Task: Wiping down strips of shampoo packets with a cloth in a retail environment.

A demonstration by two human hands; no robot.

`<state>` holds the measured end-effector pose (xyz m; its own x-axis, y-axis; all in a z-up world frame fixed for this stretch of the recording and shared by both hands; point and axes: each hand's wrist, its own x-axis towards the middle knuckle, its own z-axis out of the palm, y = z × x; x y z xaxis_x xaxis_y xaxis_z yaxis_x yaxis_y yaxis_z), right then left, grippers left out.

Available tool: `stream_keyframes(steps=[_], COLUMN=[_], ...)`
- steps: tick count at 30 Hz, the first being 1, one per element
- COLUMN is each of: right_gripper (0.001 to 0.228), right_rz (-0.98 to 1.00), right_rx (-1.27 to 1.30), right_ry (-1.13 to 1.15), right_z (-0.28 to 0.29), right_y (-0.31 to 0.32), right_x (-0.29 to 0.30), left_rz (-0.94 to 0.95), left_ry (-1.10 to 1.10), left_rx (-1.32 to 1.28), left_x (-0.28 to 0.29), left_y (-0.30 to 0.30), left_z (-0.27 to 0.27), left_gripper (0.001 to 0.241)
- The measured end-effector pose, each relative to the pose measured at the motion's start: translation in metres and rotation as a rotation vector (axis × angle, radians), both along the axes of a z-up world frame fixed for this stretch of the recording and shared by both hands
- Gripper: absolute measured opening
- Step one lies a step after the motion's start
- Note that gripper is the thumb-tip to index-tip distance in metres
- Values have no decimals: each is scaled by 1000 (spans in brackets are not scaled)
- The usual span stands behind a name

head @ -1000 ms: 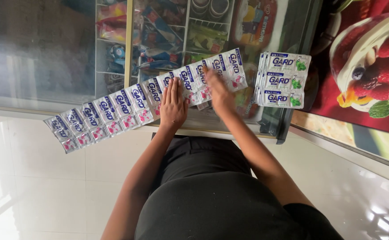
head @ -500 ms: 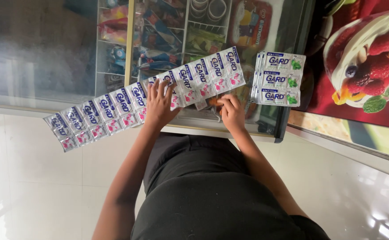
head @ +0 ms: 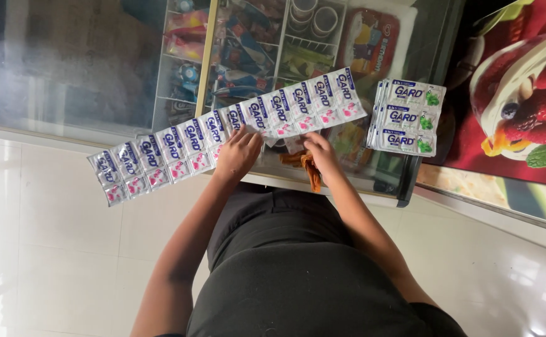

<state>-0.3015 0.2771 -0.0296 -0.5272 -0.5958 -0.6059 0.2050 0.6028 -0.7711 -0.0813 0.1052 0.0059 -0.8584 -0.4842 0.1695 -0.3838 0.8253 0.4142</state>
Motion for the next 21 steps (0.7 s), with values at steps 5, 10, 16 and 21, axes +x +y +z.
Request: stream_keyframes(steps=[5,10,16,21], right_gripper=[46,63,50,53], right_rz=[91,235,-53,281], right_rx=[-367,-447,-254,-320], right_ry=[466,1071,584,806], right_z=[94,136,31,13], right_y=[-14,-38,-41,-31], right_x=[14,13,6,22], left_rz=[31,-31,130,429], left_ry=[58,258,347,-59], left_rx=[438,629,608,-58], left_x=[-21,-57,-100,-89], left_y=[-14,-44,-106,-85], left_z=[70,85,6,65], left_gripper=[12,10,24,60])
